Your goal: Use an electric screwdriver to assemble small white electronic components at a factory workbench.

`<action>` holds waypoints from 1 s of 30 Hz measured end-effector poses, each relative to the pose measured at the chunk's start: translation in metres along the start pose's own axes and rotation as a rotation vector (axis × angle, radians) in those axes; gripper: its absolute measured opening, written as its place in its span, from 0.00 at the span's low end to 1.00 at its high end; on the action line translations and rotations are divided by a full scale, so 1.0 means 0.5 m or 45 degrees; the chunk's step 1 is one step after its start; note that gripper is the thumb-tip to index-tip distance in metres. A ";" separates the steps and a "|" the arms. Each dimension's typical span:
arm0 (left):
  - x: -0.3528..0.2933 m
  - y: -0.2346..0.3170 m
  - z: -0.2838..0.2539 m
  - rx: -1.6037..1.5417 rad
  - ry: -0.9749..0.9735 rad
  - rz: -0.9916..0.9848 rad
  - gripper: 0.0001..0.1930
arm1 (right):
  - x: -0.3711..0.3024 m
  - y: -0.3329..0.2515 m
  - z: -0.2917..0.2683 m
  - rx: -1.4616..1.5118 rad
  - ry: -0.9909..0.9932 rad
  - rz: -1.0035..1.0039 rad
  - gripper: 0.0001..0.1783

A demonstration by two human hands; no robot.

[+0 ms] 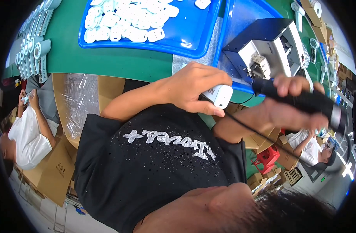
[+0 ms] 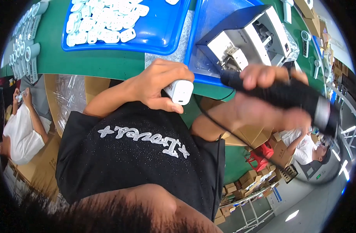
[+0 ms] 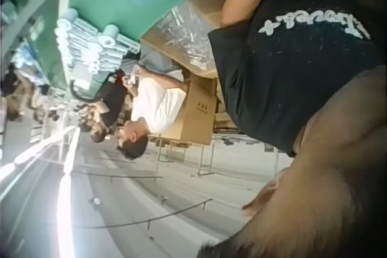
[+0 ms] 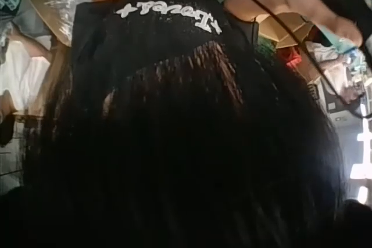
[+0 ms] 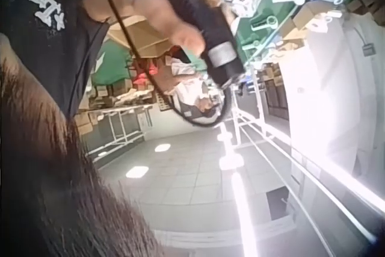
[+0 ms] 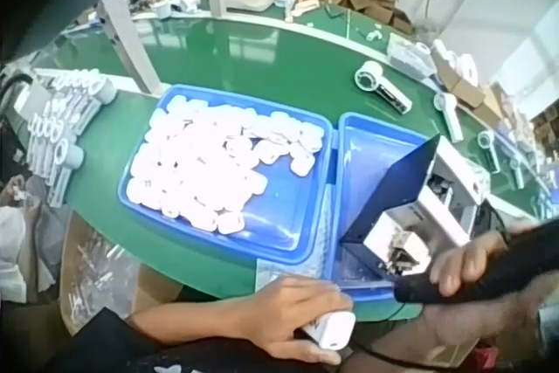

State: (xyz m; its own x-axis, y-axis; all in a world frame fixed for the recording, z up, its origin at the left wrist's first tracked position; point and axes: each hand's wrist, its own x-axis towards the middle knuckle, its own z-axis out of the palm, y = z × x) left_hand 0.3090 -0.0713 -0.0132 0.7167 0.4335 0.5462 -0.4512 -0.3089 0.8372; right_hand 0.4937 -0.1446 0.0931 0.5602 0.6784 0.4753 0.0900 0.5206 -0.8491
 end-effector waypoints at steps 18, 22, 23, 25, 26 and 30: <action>-0.010 0.016 -0.008 0.083 -0.071 -0.041 0.25 | -0.028 -0.087 0.118 0.311 -0.425 -0.043 0.40; -0.013 0.026 -0.016 0.189 -0.082 -0.007 0.26 | -0.031 -0.084 0.103 0.387 -0.354 -0.061 0.41; -0.013 0.030 -0.020 0.236 -0.079 0.017 0.27 | -0.031 -0.084 0.094 0.424 -0.349 -0.065 0.41; 0.006 0.058 -0.034 0.419 -0.236 0.067 0.27 | -0.053 -0.098 0.075 0.429 -0.297 -0.095 0.42; 0.017 0.076 -0.058 0.571 -0.375 0.086 0.28 | -0.075 -0.097 0.064 0.395 -0.217 -0.102 0.43; 0.069 0.056 -0.152 0.671 -0.418 -0.082 0.25 | -0.180 -0.084 0.022 0.241 0.029 -0.109 0.46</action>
State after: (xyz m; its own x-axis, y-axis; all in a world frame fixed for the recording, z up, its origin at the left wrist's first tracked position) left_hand 0.2807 -0.0005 0.0311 0.8977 0.2082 0.3884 -0.1385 -0.7034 0.6971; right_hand 0.4305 -0.2219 0.0887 0.5757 0.6169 0.5367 -0.0174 0.6655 -0.7462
